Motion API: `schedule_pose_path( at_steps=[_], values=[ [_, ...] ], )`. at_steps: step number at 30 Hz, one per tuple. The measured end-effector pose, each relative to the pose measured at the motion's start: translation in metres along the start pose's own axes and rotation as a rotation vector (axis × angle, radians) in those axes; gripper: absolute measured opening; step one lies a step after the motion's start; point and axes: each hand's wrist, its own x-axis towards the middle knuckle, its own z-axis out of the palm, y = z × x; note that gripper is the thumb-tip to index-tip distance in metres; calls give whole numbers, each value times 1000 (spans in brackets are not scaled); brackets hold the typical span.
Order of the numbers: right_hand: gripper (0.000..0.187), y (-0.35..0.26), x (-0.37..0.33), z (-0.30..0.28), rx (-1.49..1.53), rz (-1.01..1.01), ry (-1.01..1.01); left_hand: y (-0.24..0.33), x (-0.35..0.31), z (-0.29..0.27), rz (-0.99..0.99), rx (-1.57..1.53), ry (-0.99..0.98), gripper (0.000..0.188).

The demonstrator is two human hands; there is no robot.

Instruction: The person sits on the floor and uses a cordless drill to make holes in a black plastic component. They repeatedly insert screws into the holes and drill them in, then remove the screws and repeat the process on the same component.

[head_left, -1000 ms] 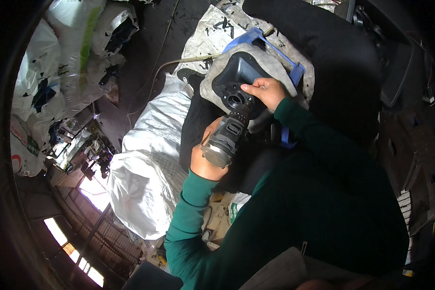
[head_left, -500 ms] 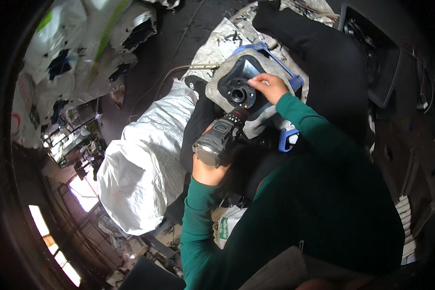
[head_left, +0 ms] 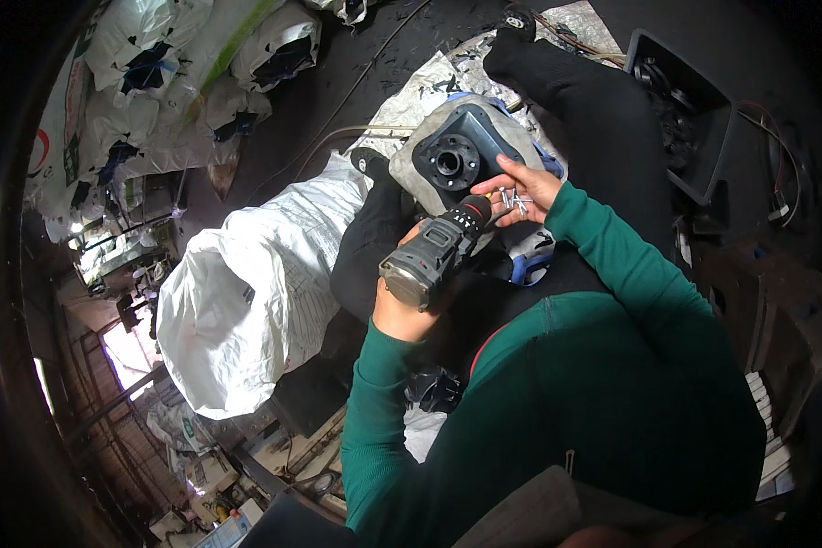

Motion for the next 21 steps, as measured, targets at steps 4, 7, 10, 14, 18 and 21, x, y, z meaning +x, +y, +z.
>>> schedule_pose_path(
  at_steps=[4,7,10,14,18,21],
  values=[
    [65,0,-1,-1,-75,-20,-38,1,-2,-1,-4,-52,7,55],
    [53,-3,-1,0,-83,-32,-21,2,-3,-5,-14,-7,-6,55],
    [36,-5,-3,1,-88,-63,-20,5,-5,-13,-52,-35,-16,54],
    [26,-8,-4,3,-67,-60,-28,11,-10,-20,-191,-214,11,50],
    [27,-10,-3,2,-38,-33,-34,10,-8,-27,-116,-106,-38,46],
    [29,-10,-1,1,-29,-22,-53,9,-5,-30,-27,-26,-13,36]
  ],
)
